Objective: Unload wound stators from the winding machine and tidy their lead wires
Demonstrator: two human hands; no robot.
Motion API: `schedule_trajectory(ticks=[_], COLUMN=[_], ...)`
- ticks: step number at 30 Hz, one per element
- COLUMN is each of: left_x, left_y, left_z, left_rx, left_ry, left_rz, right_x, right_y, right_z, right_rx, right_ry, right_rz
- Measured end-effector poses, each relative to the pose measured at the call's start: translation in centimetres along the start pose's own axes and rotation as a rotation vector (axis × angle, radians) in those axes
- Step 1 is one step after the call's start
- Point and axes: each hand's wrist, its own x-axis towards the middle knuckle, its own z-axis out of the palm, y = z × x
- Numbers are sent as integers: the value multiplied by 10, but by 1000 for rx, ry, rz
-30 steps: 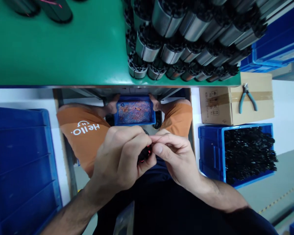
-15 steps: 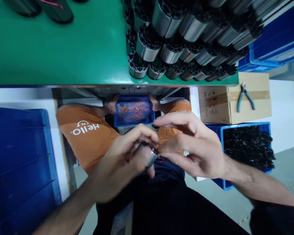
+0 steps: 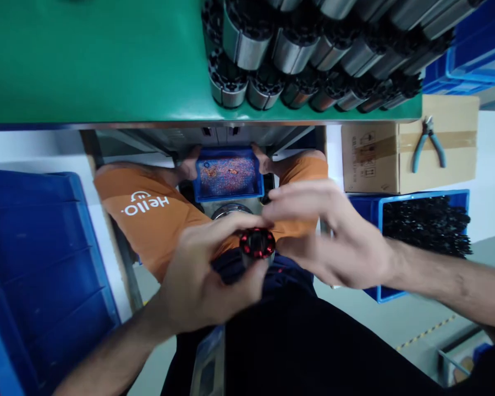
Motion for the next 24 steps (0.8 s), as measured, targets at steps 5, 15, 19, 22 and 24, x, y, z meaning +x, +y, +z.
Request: schedule_trajectory(ticks=[5, 15, 19, 22, 24], left_x=[6, -2, -5, -2, 2], left_y=[2, 8, 5, 6, 7], left_z=[-10, -12, -10, -5, -4], left_rx=[-262, 495, 527, 281, 179], left_ry=[-161, 149, 112, 40, 25], left_rz=[-65, 455, 392, 33, -44], right_x=[7, 2, 3, 5, 7], right_y=[-1, 15, 7, -5, -9], right_z=[-29, -9, -4, -14, -28], right_rx=[6, 886, 473, 154, 57], right_ry=[-83, -371, -267, -167, -131], right_rz=[-40, 704, 434, 265, 218])
